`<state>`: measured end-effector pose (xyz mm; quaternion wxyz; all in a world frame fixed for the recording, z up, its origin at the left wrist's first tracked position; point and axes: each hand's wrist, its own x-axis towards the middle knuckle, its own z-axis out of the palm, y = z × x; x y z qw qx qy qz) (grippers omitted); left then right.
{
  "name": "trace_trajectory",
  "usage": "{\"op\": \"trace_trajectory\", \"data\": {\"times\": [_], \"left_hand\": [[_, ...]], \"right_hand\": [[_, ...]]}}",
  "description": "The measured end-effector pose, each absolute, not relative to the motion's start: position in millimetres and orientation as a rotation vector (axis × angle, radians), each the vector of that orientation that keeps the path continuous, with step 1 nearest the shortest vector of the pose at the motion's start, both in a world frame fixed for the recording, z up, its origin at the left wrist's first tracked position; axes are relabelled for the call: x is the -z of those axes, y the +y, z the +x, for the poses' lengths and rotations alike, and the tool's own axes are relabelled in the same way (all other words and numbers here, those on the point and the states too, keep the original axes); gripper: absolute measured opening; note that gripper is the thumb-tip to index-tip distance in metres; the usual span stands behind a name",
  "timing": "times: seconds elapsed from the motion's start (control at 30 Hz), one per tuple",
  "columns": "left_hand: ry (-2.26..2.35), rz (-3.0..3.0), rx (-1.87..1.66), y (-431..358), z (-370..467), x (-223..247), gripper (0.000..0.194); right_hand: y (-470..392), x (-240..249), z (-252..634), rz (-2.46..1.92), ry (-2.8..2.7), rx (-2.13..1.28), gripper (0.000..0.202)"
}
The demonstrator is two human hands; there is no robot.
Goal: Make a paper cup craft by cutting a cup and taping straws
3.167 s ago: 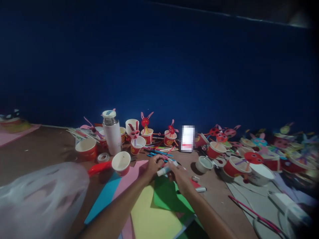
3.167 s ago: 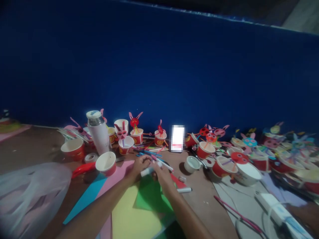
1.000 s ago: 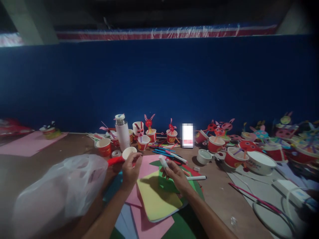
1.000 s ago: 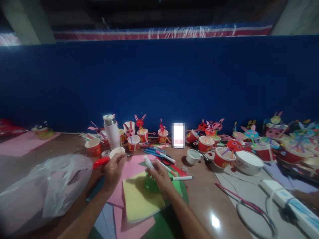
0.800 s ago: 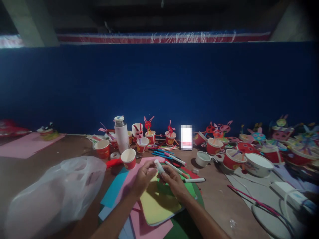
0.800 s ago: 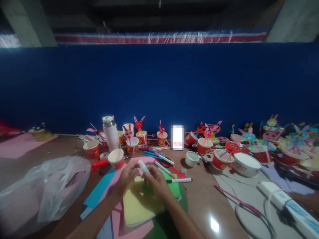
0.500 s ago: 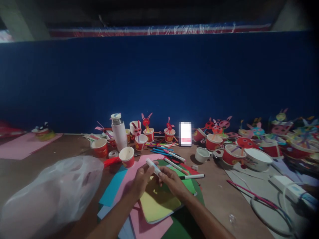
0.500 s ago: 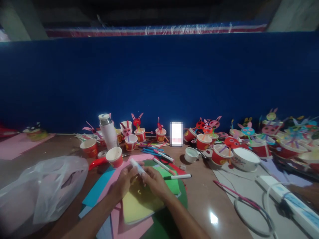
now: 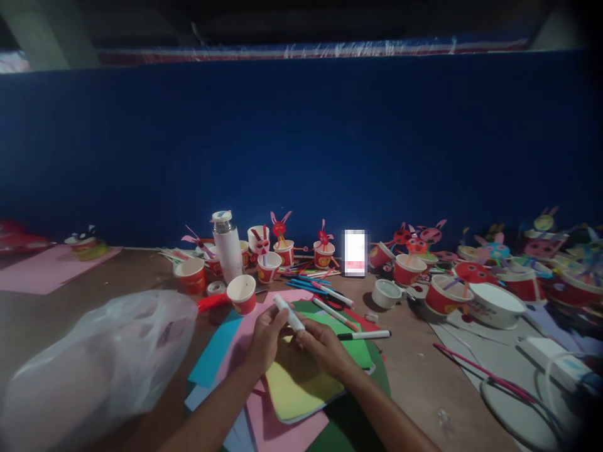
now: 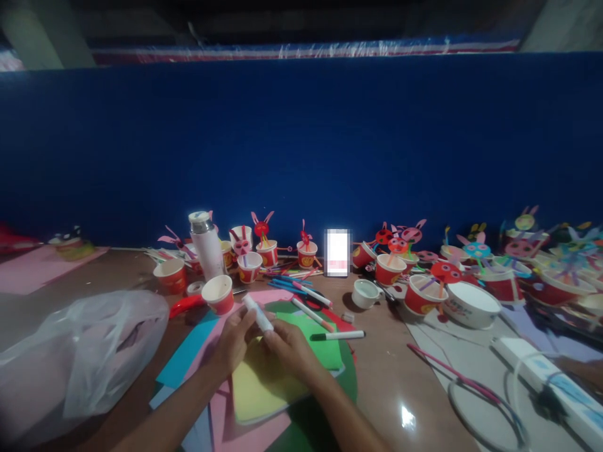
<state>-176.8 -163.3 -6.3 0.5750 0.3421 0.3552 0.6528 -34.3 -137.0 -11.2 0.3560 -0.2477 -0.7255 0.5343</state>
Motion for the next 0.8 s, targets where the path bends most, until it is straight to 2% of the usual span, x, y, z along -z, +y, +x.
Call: {"op": "trace_trajectory", "data": {"times": [0.27,0.33,0.43,0.6,0.7,0.8], "left_hand": [[0.864,0.798,-1.542,-162.3,-172.0,5.1,0.027],[0.87,0.805,-1.533,-162.2,-172.5,5.1,0.028],[0.877,0.824,-1.518,-162.7,-174.3,5.0,0.028],[0.825,0.797,-1.464,-164.6,-175.4,4.0,0.03],[0.84,0.757,-1.506,-164.8,-174.2,2.7,0.03],[0.866,0.748,-1.53,-164.6,-172.8,1.0,0.027]], "right_hand": [[-149.2,5.6,-38.0,-0.981,-1.974,-0.945,0.014],[-150.1,4.2,-39.1,-0.985,-1.921,-1.013,0.014],[-148.2,4.5,-40.1,-0.77,-1.87,-1.233,0.018],[-142.7,11.6,-42.6,-0.757,-1.831,-1.38,0.041],[-142.4,10.3,-43.9,-0.773,-1.86,-1.309,0.037],[-145.6,5.7,-44.4,-0.889,-1.914,-1.104,0.023]]}}
